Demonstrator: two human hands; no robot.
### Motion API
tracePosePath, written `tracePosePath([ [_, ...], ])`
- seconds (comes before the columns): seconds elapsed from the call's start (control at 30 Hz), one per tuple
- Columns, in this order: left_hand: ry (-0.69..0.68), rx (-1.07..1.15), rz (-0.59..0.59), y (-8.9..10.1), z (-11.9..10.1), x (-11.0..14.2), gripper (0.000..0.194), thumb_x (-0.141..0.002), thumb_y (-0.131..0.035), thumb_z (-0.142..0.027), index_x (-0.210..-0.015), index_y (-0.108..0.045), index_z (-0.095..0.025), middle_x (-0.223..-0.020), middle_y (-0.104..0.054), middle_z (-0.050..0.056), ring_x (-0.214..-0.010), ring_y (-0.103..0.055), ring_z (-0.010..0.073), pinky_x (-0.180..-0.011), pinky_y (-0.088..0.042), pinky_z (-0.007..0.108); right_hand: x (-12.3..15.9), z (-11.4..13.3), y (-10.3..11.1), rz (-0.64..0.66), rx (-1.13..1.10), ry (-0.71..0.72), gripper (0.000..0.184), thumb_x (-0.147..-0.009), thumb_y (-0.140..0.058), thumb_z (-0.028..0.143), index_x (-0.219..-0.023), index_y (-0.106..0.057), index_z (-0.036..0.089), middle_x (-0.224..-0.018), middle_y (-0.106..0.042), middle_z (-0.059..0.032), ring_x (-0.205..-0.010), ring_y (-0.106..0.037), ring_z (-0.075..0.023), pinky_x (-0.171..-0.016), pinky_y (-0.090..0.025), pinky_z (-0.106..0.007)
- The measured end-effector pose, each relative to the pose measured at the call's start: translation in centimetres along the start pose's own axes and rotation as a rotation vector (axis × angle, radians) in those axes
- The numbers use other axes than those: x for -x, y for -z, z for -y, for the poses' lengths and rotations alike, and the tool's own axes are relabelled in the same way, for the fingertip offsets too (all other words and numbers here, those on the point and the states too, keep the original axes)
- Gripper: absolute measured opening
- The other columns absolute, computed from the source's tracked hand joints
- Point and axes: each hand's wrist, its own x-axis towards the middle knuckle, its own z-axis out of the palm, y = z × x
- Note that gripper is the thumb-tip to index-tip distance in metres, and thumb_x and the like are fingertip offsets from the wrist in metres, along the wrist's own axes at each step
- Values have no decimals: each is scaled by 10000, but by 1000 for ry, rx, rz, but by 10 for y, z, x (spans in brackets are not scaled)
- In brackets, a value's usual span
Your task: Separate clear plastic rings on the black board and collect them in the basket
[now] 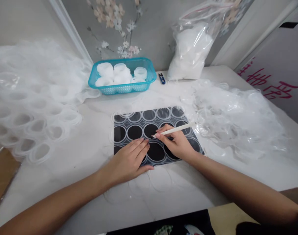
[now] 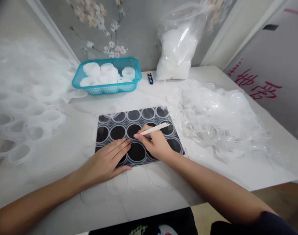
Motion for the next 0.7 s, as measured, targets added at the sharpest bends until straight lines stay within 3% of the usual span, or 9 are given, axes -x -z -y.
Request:
tracePosePath([
  [0.13,-32,24,18,-3,3,0,635,-953,-365,-572,-1183,-582,-22,-1290,-571,204,-1212,-536,315,-1032,-427,434,-1,0,0,-8,46,66,195,-915,-546,366,-837,-640,214,-877,-674,-54,-918,-652,-201,-746,-537,-314],
  [0.23,-40,59,43,-5,4,0,665,-950,-347,-591,-1208,-571,-20,-1294,-564,213,-1209,-535,326,-1027,-427,448,1,1,0,-13,203,194,131,-923,-540,304,-875,-633,225,-881,-701,-44,-1002,-640,-217,-871,-514,-382],
  [0.37,-35,87,56,-8,3,1,683,-957,-330,-577,-1275,-521,-3,-1321,-532,236,-1224,-515,346,-1025,-421,467,12,-1,0,79,514,447,127,-941,-503,231,-933,-630,241,-1032,-722,-29,-1208,-544,-231,-1092,-343,-508],
  [0.5,-49,119,53,-7,3,3,658,-966,-323,-543,-1299,-499,-3,-1304,-538,245,-1211,-516,349,-1012,-424,479,15,-4,1,115,739,610,121,-931,-516,194,-923,-626,244,-1148,-693,-19,-1301,-454,-238,-1148,-225,-536],
  [0.7,-58,128,79,-2,4,5,734,-894,-429,-622,-1261,-532,5,-1336,-495,271,-1214,-499,374,-1024,-409,480,-17,1,3,-4,795,503,126,-944,-498,244,-909,-619,247,-886,-734,-6,-1230,-517,-236,-1142,-183,-560],
])
